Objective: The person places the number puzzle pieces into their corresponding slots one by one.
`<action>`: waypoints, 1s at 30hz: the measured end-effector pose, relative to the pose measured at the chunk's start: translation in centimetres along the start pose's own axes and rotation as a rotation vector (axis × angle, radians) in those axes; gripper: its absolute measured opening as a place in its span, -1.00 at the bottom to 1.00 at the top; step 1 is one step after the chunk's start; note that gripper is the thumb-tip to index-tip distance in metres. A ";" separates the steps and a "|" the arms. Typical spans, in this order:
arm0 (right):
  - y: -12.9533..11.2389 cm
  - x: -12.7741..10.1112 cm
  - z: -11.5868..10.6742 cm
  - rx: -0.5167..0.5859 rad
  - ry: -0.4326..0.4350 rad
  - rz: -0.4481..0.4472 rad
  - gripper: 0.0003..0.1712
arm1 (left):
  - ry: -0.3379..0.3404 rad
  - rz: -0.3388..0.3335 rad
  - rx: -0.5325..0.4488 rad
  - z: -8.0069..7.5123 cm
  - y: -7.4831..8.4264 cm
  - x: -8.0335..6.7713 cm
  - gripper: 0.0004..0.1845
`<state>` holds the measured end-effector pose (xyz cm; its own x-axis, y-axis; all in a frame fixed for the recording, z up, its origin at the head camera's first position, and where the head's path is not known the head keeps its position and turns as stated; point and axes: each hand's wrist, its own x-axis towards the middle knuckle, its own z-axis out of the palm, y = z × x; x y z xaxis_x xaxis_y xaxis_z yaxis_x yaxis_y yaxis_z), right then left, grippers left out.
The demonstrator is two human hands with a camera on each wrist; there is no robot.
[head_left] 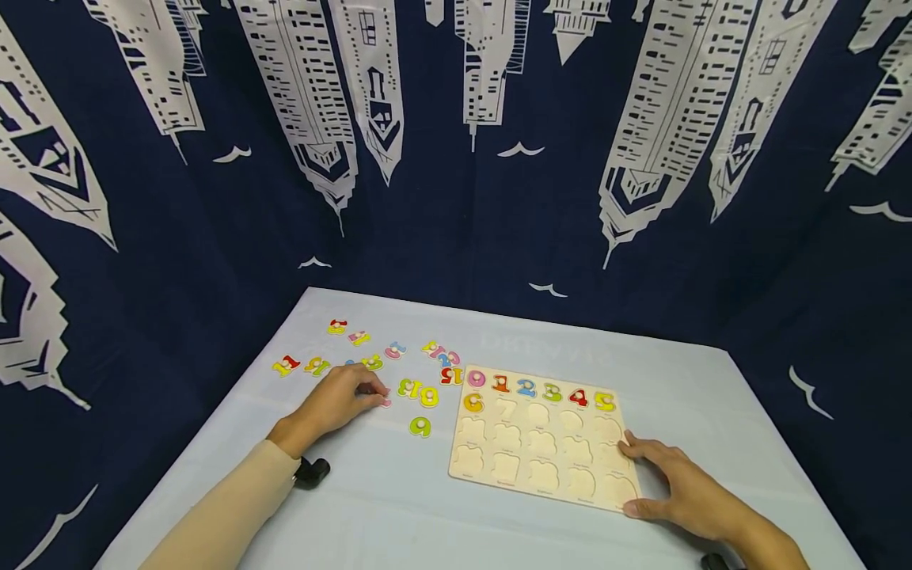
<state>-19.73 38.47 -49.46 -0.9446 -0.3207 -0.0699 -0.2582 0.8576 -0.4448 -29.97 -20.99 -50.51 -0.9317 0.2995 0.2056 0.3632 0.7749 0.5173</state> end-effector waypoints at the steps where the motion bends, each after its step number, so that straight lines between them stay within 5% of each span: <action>1: 0.0 0.0 0.0 -0.002 0.002 -0.003 0.12 | -0.003 0.017 -0.006 0.0 -0.1 0.0 -0.85; 7: 0.0 0.1 -0.1 0.006 0.007 -0.001 0.13 | -0.018 0.060 -0.061 -0.6 -0.1 0.0 -0.80; 18: 0.2 0.0 -0.1 0.041 0.014 -0.007 0.13 | 0.010 -0.039 -0.038 -0.2 0.9 0.0 -0.87; 30: 0.4 -0.3 0.4 0.090 0.033 -0.020 0.10 | 0.033 0.056 -0.086 1.1 4.9 1.8 -0.86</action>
<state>-19.45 38.73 -49.93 -0.9460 -0.3226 -0.0310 -0.2593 0.8110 -0.5244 -29.89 -16.06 -48.53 -0.9099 0.3213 0.2623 0.4148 0.7068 0.5730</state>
